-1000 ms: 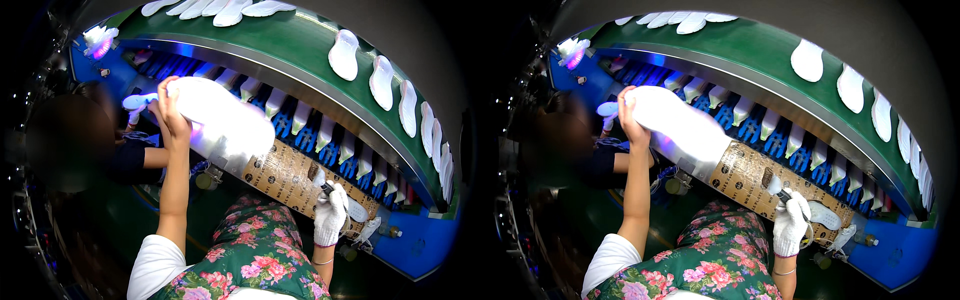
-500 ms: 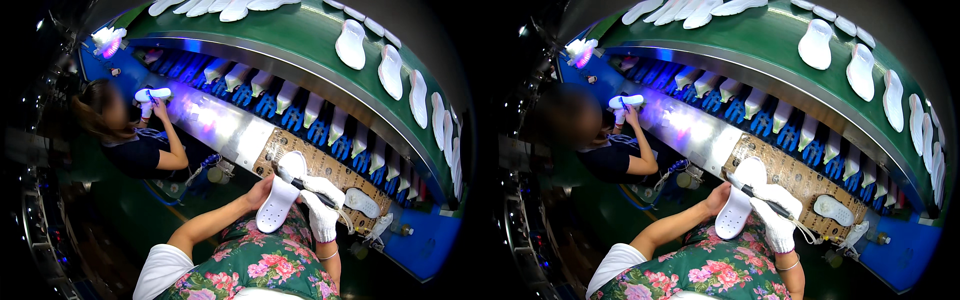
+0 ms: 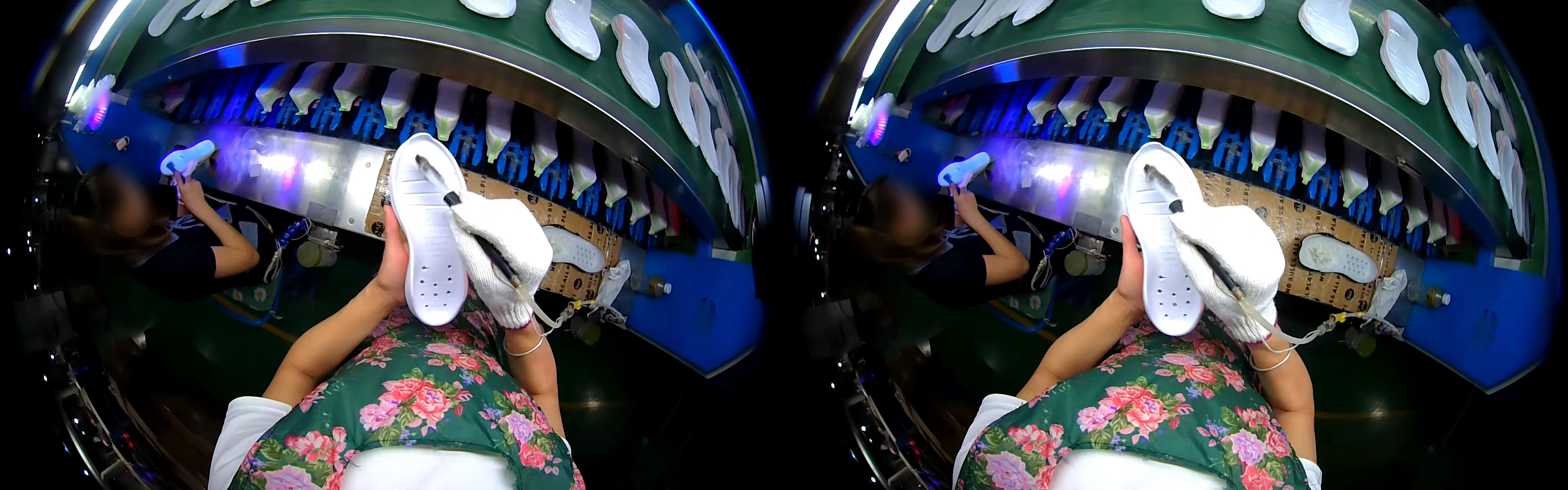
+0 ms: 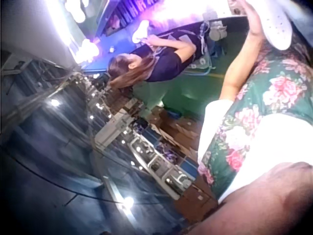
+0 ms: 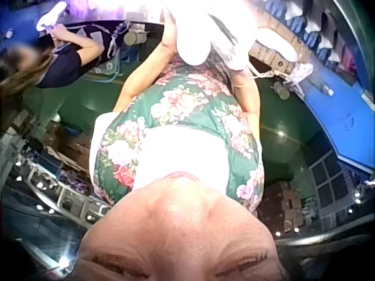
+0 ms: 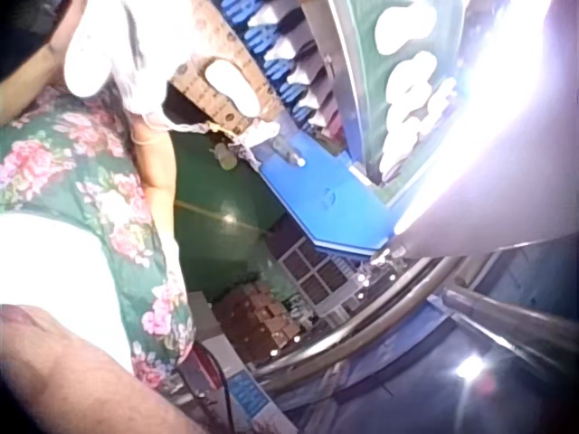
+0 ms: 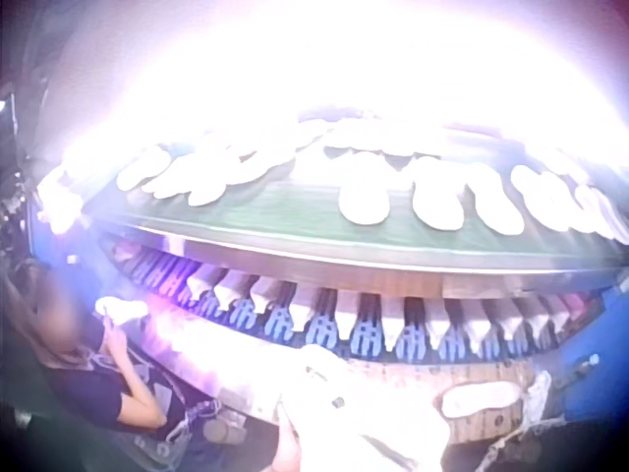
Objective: The person applies liquid to shoe soles using a brush applicator and places the shoe soles onto a conveyor belt.
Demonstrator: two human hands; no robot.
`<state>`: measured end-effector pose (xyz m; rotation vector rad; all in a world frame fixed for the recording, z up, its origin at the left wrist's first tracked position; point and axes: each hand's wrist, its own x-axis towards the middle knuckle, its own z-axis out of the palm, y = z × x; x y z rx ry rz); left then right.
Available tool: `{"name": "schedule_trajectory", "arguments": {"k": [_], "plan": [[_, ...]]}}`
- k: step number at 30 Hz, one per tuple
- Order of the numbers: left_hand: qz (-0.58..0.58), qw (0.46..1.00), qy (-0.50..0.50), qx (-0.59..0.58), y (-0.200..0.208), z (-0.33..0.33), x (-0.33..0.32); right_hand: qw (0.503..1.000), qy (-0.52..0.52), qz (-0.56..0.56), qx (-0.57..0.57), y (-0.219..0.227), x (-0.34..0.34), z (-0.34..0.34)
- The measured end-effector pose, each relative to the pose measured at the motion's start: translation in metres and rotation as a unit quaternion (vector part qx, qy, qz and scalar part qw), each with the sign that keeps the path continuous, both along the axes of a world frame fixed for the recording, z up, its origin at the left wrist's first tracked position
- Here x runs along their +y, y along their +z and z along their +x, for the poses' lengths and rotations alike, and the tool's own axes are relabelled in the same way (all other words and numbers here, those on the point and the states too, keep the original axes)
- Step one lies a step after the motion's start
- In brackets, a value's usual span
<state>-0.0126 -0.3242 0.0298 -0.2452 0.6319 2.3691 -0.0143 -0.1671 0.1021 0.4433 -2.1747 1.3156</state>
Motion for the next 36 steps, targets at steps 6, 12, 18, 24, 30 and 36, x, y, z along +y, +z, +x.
{"name": "schedule_trajectory", "arguments": {"k": [6,12,18,24,30,36], "plan": [[-0.093,0.988,-0.044,0.117,-0.016,0.015,0.011,0.988,-0.039,0.128,0.073,-0.008,-0.003,0.009],[-0.068,0.996,-0.017,0.057,-0.020,0.011,-0.003,0.994,0.040,-0.089,-0.055,-0.012,-0.012,0.025],[-0.067,0.993,-0.020,0.096,-0.019,0.004,-0.016,0.998,0.045,0.048,0.018,-0.005,-0.025,0.018],[-0.024,0.993,-0.035,0.108,-0.021,-0.006,-0.035,0.994,0.062,-0.082,-0.049,-0.014,-0.024,0.016],[-0.012,0.993,0.006,0.115,-0.030,-0.019,-0.047,0.990,0.140,0.029,0.010,-0.021,-0.041,0.016],[-0.046,0.996,0.061,0.040,-0.018,-0.028,-0.040,0.996,0.083,-0.039,-0.017,-0.024,-0.032,0.018]]}}
